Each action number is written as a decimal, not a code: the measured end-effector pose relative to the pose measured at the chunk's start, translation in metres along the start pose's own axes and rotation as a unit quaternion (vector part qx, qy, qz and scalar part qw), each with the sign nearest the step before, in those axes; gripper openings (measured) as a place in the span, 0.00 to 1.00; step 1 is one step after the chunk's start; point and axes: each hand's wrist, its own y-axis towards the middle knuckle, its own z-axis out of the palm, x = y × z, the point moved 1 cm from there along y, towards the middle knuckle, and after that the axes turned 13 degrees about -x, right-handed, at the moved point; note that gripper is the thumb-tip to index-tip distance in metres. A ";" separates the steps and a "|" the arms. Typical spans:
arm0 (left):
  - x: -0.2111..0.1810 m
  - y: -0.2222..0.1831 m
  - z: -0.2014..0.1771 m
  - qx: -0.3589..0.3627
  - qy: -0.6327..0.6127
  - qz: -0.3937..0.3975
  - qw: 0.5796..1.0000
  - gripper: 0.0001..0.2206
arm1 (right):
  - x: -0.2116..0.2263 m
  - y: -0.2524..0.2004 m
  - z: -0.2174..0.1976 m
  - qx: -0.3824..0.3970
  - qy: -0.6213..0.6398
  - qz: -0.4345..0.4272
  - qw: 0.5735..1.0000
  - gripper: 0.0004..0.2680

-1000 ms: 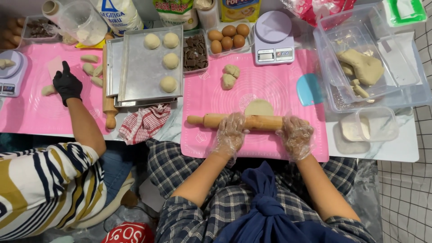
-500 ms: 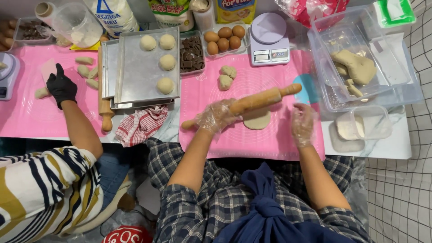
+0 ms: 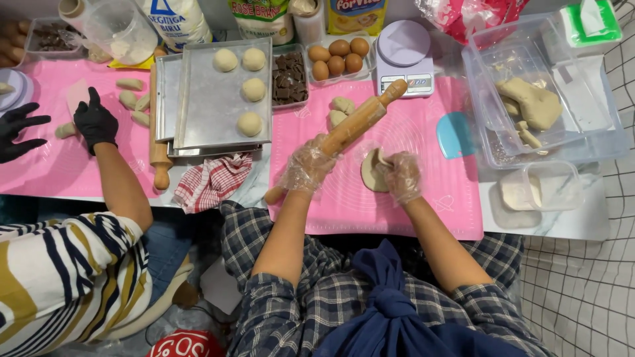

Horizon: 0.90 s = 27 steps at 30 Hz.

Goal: Rolling out small portions of dough into flat circles using a rolling pin on a silicone mat in a bakery setting.

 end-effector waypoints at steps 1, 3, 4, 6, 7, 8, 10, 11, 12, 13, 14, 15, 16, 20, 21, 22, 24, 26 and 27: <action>0.002 0.000 0.004 -0.006 0.006 0.001 1.000 0.23 | 0.036 0.001 -0.016 -0.057 0.106 -0.053 0.991 0.09; 0.004 -0.001 0.009 -0.011 0.012 0.002 1.000 0.22 | 0.061 -0.006 -0.034 -0.112 0.211 -0.104 0.965 0.09; 0.004 -0.001 0.010 -0.009 0.017 0.007 1.000 0.22 | 0.049 -0.011 -0.033 -0.074 0.261 -0.028 0.962 0.07; 0.005 -0.001 0.011 -0.007 0.022 0.012 1.000 0.23 | 0.049 -0.009 -0.052 -0.035 0.308 0.049 0.949 0.05; 0.005 -0.001 0.011 -0.005 0.024 0.008 1.000 0.22 | 0.058 -0.002 -0.071 -0.057 0.315 0.185 0.929 0.10; 0.005 -0.001 0.012 -0.004 0.025 0.004 1.000 0.22 | 0.067 0.004 -0.091 -0.076 0.315 0.317 0.891 0.15; 0.007 -0.003 0.012 -0.007 0.023 0.007 1.000 0.23 | 0.021 0.016 -0.092 -0.131 0.281 0.327 0.893 0.14; 0.007 -0.003 0.012 -0.009 0.022 0.010 1.000 0.23 | -0.003 0.023 -0.094 -0.186 0.246 0.335 0.890 0.13; 0.003 -0.005 0.006 -0.009 0.021 0.009 1.000 0.23 | 0.016 0.022 -0.104 -0.186 0.245 0.335 0.891 0.13; -0.001 -0.007 0.001 -0.017 0.012 0.013 1.000 0.23 | 0.038 0.021 -0.114 -0.178 0.273 0.197 0.925 0.12; -0.004 -0.009 -0.004 -0.024 0.004 0.017 1.000 0.23 | 0.061 0.020 -0.124 -0.168 0.296 0.055 0.939 0.11; -0.004 -0.009 -0.002 -0.023 0.003 0.017 1.000 0.23 | 0.062 0.009 -0.108 -0.167 0.295 0.056 0.939 0.11; -0.003 -0.008 -0.002 -0.018 0.002 0.014 1.000 0.23 | 0.067 -0.001 -0.090 -0.138 0.277 -0.033 0.950 0.13; 0.017 0.000 0.020 0.003 0.008 0.011 1.000 0.24 | 0.173 -0.016 -0.105 0.252 -0.125 -0.169 0.944 0.25; 0.012 -0.004 0.015 0.004 0.010 0.011 1.000 0.24 | 0.154 -0.014 -0.099 0.252 -0.124 -0.167 0.945 0.25; 0.007 -0.007 0.009 0.002 -0.005 0.027 1.000 0.24 | 0.137 -0.010 -0.094 0.164 -0.070 -0.183 0.967 0.21; -0.001 -0.010 0.003 0.001 -0.021 0.044 0.999 0.24 | 0.093 0.002 -0.086 0.073 -0.016 -0.196 0.978 0.18; -0.007 -0.011 0.004 -0.007 0.001 0.113 0.994 0.24 | 0.041 0.015 -0.086 -0.200 0.142 -0.221 0.944 0.11; -0.014 -0.008 0.008 -0.004 0.001 0.114 0.993 0.24 | 0.026 0.033 -0.087 -0.200 0.140 -0.220 0.945 0.11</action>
